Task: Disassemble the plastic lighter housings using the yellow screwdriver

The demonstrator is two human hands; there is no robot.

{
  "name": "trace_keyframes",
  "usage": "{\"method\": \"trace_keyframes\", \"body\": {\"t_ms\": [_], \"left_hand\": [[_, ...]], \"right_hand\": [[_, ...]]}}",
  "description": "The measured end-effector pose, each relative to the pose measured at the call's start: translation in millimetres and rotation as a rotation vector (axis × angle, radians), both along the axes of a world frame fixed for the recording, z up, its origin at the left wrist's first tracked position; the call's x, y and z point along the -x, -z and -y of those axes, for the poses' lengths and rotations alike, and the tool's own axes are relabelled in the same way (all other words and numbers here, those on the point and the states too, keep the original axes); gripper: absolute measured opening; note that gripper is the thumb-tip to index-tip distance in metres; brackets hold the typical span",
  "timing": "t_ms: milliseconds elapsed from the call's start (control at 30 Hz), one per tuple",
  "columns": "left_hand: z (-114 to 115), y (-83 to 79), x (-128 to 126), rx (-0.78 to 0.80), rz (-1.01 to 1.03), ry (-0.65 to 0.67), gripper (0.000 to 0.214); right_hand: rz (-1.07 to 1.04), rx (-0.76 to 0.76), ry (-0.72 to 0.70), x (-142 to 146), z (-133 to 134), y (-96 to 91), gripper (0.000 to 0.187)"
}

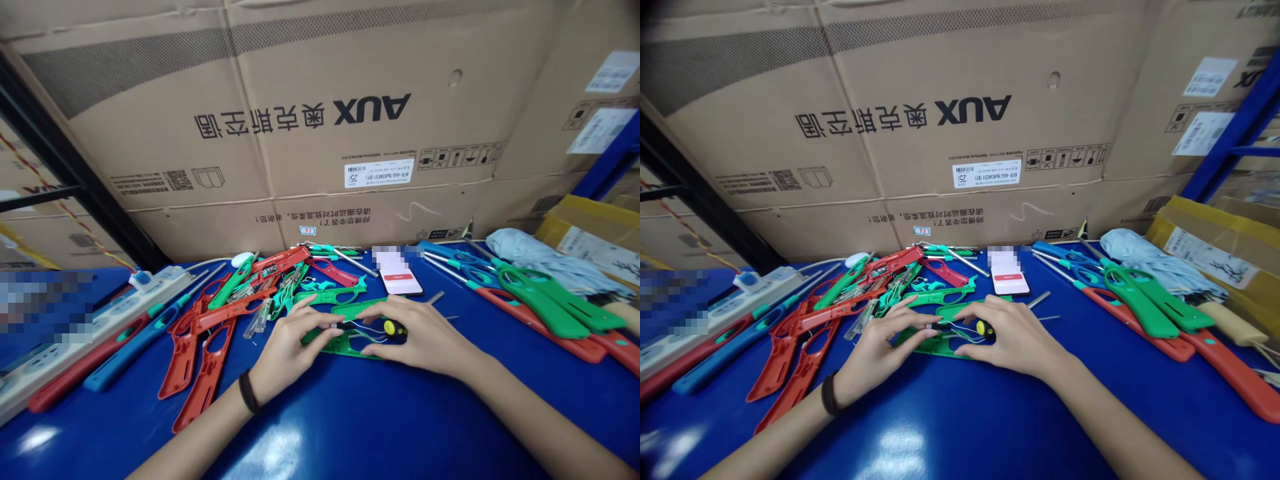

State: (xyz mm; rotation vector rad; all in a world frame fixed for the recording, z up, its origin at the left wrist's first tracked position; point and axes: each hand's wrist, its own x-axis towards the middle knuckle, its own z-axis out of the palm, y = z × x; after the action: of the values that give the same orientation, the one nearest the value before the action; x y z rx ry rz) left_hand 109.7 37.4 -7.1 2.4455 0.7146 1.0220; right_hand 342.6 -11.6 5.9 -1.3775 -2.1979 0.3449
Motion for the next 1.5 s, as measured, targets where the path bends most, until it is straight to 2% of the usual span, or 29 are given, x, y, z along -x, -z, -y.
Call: {"method": "trace_keyframes", "body": {"t_ms": [167, 300, 500, 600, 667, 800, 900, 1000, 1267, 1500], "left_hand": [[3, 0.8, -3, 0.138, 0.042, -0.012, 0.010], [0, 2.1, -3, 0.184, 0.041, -0.023, 0.016], [-3, 1.2, 1, 0.097, 0.008, -0.030, 0.015], [1, 0.7, 0, 0.021, 0.026, -0.042, 0.013], [4, 0.7, -1, -0.035, 0.037, -0.042, 0.012], [9, 0.4, -5, -0.101, 0.065, -0.033, 0.009], [11, 0.0, -7, -0.107, 0.087, -0.018, 0.009], [11, 0.5, -7, -0.098, 0.084, -0.016, 0.009], [6, 2.3, -3, -0.115, 0.011, -0.013, 0.010], [-1, 1.5, 1, -0.104, -0.054, 0.051, 0.009]], "right_hand": [[0.038, -0.063, 0.011, 11, -2, 8.4, 0.015], [0.014, -0.091, -0.034, 10, -2, 9.1, 0.011], [-0.007, -0.104, -0.016, 8, 0, 6.7, 0.015], [-0.024, -0.058, 0.022, 12, 2, 5.7, 0.035], [-0.045, -0.040, 0.047, 16, 3, 5.5, 0.042], [-0.104, -0.076, 0.070, 21, 3, 8.0, 0.032], [-0.132, -0.151, 0.065, 24, 4, 10.5, 0.018], [-0.123, -0.230, 0.052, 26, 4, 10.7, 0.011], [-0.050, -0.251, -0.017, 25, 2, 10.8, 0.009], [0.030, -0.279, -0.132, 21, 0, 12.0, 0.016]]}}
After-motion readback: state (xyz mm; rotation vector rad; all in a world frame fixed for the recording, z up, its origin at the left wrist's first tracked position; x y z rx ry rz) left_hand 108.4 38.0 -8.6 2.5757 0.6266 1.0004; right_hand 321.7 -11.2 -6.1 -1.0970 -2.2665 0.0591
